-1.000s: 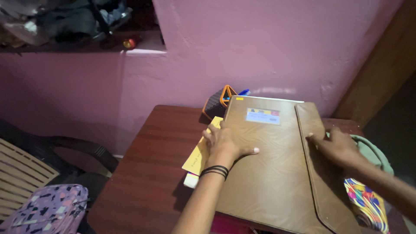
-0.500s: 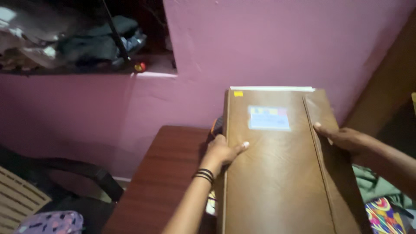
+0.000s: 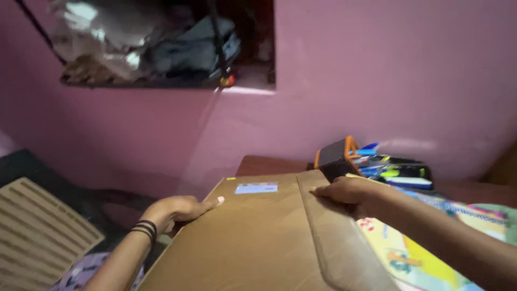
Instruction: The person organizes stationery items on a desk, placing pens and a ruler into a holder. They then wipe the covers of several books and a folder with a cloth and flip through the pages of the books and folder.
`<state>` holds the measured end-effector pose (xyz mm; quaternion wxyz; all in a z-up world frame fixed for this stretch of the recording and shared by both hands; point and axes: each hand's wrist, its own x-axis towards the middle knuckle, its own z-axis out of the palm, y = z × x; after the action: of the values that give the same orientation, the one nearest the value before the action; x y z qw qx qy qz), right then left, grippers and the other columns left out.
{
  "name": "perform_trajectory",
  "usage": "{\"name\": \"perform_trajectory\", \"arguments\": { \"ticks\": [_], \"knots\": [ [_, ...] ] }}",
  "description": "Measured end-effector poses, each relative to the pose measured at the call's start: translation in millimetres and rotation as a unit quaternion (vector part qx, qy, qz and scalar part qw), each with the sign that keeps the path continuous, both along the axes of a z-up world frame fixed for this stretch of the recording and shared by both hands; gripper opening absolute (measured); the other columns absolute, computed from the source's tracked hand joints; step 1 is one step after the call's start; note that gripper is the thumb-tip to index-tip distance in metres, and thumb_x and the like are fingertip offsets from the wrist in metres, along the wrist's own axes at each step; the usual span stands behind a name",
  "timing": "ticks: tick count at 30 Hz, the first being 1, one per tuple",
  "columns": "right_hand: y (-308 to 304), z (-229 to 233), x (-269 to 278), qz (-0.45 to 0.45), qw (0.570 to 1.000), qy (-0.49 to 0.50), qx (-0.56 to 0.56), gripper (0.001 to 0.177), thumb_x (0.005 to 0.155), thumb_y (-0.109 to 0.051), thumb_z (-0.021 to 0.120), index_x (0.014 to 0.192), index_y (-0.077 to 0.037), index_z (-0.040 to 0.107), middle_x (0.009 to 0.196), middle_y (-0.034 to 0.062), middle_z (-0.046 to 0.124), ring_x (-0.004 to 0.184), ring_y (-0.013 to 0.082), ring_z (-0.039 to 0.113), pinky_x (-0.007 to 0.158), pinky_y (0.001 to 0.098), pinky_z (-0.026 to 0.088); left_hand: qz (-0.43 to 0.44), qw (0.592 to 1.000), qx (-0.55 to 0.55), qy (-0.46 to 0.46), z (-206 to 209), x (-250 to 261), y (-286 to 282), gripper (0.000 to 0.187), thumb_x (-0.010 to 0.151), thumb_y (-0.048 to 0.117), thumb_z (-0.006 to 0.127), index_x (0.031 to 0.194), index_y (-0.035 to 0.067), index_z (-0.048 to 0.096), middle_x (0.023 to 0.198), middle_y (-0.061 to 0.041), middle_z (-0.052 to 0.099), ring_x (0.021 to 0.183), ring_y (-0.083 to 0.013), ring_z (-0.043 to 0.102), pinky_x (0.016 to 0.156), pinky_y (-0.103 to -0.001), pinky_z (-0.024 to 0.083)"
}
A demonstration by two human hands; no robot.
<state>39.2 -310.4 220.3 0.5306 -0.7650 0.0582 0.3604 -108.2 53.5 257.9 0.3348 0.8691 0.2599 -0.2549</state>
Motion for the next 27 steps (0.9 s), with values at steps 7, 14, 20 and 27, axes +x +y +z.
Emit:
{"name": "perform_trajectory", "arguments": {
  "ticks": [7,14,20,27],
  "knots": [
    [77.1,-113.5,-11.8,-0.035,0.995,0.060,-0.078,0.032,0.098,-0.035,0.068,0.101,-0.004,0.068,0.091,0.0124,0.071,0.079,0.0242,0.067,0.069,0.0471,0.055,-0.046,0.982,0.175,-0.057,-101.6,18.0,58.1,0.086,0.092,0.074,0.050,0.129,-0.001,0.068,0.135,-0.027,0.063,0.128,-0.0432,0.060,0.109,-0.047,0.047],
    [51.5,-166.7,34.8,-0.014,0.998,0.029,-0.056,0.040,0.093,-0.029,0.072,0.110,0.007,0.075,0.101,0.0212,0.074,0.086,0.0333,0.069,0.069,0.0489,0.055,-0.036,0.985,0.139,-0.099,-154.5,68.8,57.2,0.077,0.089,0.062,0.063,0.135,0.001,0.062,0.135,-0.027,0.063,0.130,-0.0429,0.059,0.110,-0.048,0.047],
    [17.8,-203.5,63.3,0.062,0.990,0.055,-0.115,0.053,0.088,-0.029,0.073,0.137,-0.013,0.058,0.137,0.0130,0.057,0.122,0.0320,0.058,0.092,0.0489,0.058,-0.019,0.989,0.077,-0.121,-189.6,106.5,15.7,0.095,0.084,0.044,0.080,0.159,0.019,0.028,0.150,-0.023,0.050,0.140,-0.0395,0.048,0.116,-0.047,0.041],
    [36.6,-172.9,56.3,-0.003,0.981,0.043,-0.187,0.097,0.090,-0.032,0.080,0.158,-0.014,0.013,0.144,0.0401,0.048,0.122,0.0584,0.061,0.092,0.0651,0.061,0.017,0.990,0.053,-0.131,-190.6,112.2,14.9,0.101,0.081,0.034,0.083,0.163,0.026,0.023,0.153,-0.021,0.044,0.139,-0.0369,0.050,0.115,-0.046,0.045]
  ]
}}
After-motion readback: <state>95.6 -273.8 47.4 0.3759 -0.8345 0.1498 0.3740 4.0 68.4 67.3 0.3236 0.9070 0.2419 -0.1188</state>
